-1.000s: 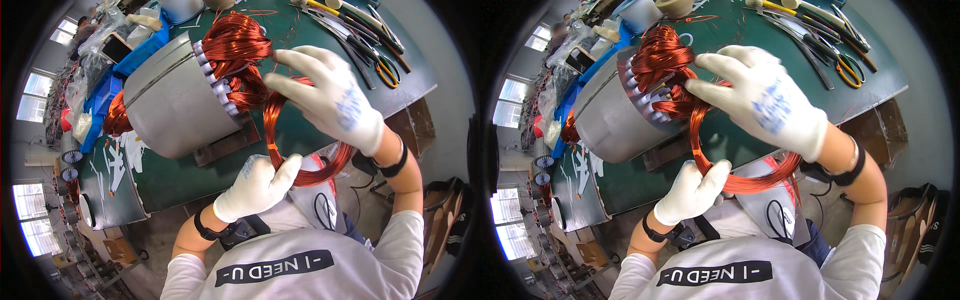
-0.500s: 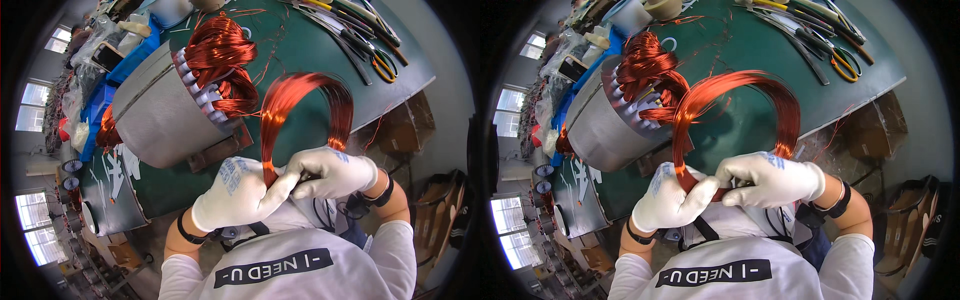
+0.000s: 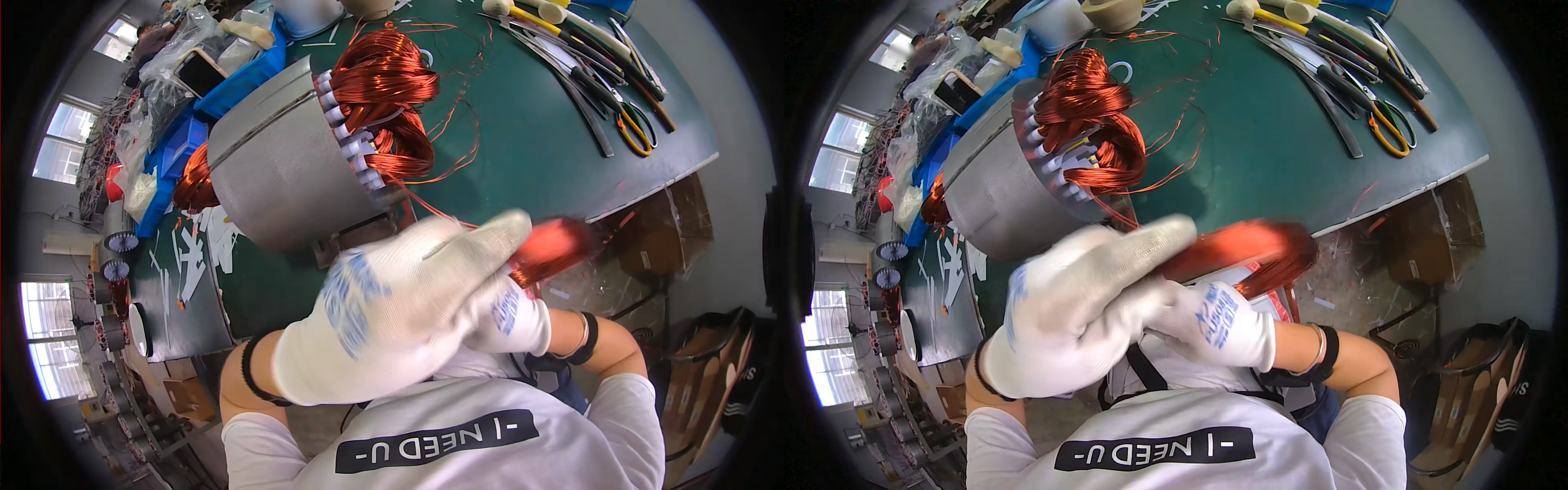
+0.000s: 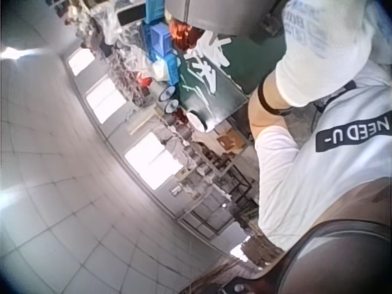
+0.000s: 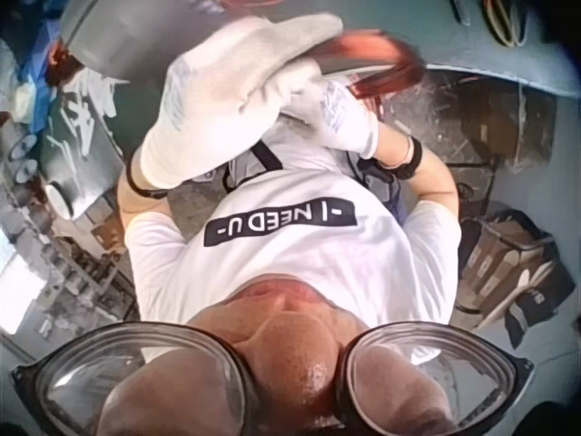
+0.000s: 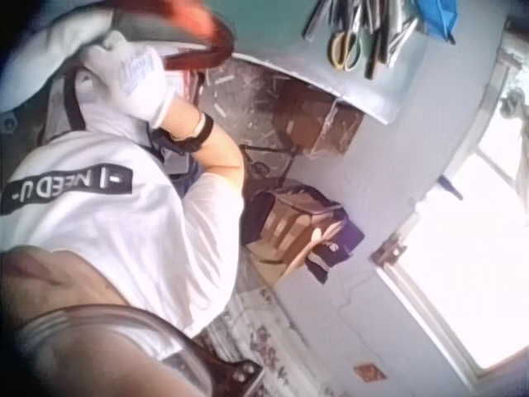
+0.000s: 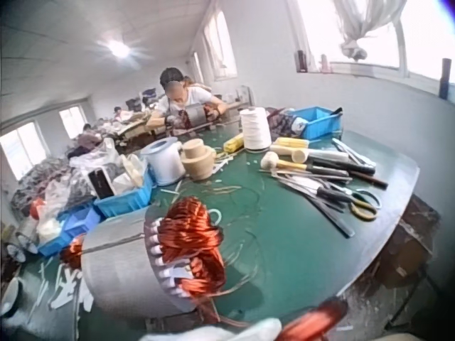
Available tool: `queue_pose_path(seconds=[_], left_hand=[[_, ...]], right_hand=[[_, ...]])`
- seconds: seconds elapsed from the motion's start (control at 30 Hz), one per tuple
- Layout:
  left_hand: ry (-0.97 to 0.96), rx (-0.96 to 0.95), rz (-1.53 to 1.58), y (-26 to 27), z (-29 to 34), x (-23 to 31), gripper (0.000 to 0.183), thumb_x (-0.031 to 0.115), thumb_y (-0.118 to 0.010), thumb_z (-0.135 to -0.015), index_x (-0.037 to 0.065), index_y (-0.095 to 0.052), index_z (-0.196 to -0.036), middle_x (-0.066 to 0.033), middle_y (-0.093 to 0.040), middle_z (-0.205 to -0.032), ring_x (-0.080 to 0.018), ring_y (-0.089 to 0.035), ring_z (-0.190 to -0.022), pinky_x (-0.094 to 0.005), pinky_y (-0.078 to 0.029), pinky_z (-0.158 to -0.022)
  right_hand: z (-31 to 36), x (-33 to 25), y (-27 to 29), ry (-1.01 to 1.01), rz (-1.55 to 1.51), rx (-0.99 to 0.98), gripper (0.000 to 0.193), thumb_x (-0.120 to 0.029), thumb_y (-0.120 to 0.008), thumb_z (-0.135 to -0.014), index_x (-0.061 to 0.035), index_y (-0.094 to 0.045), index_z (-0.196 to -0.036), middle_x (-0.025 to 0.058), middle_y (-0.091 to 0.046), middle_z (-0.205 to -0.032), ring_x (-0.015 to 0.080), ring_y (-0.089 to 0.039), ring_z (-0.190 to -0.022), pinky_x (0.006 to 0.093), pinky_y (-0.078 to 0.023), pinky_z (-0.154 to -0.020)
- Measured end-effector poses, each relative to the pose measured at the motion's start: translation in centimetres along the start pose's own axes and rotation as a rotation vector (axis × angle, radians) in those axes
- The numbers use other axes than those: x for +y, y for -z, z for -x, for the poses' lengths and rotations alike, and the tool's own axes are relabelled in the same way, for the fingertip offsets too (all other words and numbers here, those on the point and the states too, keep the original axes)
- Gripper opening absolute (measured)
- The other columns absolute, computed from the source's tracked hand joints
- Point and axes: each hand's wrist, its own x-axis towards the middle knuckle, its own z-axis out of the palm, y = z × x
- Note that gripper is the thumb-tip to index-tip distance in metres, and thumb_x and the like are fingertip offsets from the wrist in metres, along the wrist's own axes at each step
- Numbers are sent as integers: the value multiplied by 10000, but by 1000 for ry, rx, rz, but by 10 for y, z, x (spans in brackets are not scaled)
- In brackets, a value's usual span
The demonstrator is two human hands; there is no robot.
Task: The person hammers a wooden rod into the motor stator with a mallet, removes the rod, and uses a metal tool to adjust the copper wire coils. They then pick up a new coil of copper wire, untie it, and thread the strands into the stator slots by hand.
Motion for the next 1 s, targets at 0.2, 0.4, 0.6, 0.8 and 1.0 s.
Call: queue_pose_path(seconds=[0.2,0.4,0.6,0.8,1.0], left_hand=[[142,77,-591,8,-3,4,616,-83,-618,-731,166,-605,-1295,-97,-634,-892,-281,-638,-714,-363,-533,-636],[24,-169,-1013,6,-13,11,547,91,-577,-814,140,-526,-1356,-60,-549,-810,-236,-606,-604,-357,-503,-528],[-210,-299,-1205,-7,-20,9,498,193,-601,-767,-3,-583,-1224,-42,-461,-714,-130,-499,-474,-338,-428,-363],[-337,-280,-1085,-2,-31,8,239,148,-631,-702,5,-636,-893,-142,-622,-792,-155,-581,-566,-308,-412,-436],[-328,-63,-209,-40,-18,39,166,189,-591,-812,72,-639,-920,-78,-609,-789,-191,-593,-662,-352,-446,-566]], right_hand=[[-6,-22,31,140,77,295,691,-47,-707,-685,-77,-515,-1348,53,-597,-594,249,-601,-475,387,-459,-425],[-11,-26,48,-143,-180,361,989,2,-740,-635,-8,-254,-1496,173,-637,-1197,221,-688,-653,305,-540,-593],[-27,-2,40,-235,-236,495,1033,-9,-774,-618,-1,-221,-1490,180,-523,-1302,205,-662,-694,288,-533,-644],[-34,6,45,-150,-64,485,489,-136,-711,-806,17,-552,-1242,159,-470,-1323,277,-473,-1227,352,-403,-1006],[-18,-12,76,-753,-526,258,1009,-58,-767,-571,-56,-291,-1461,31,-619,-795,70,-539,-641,194,-431,-600]])
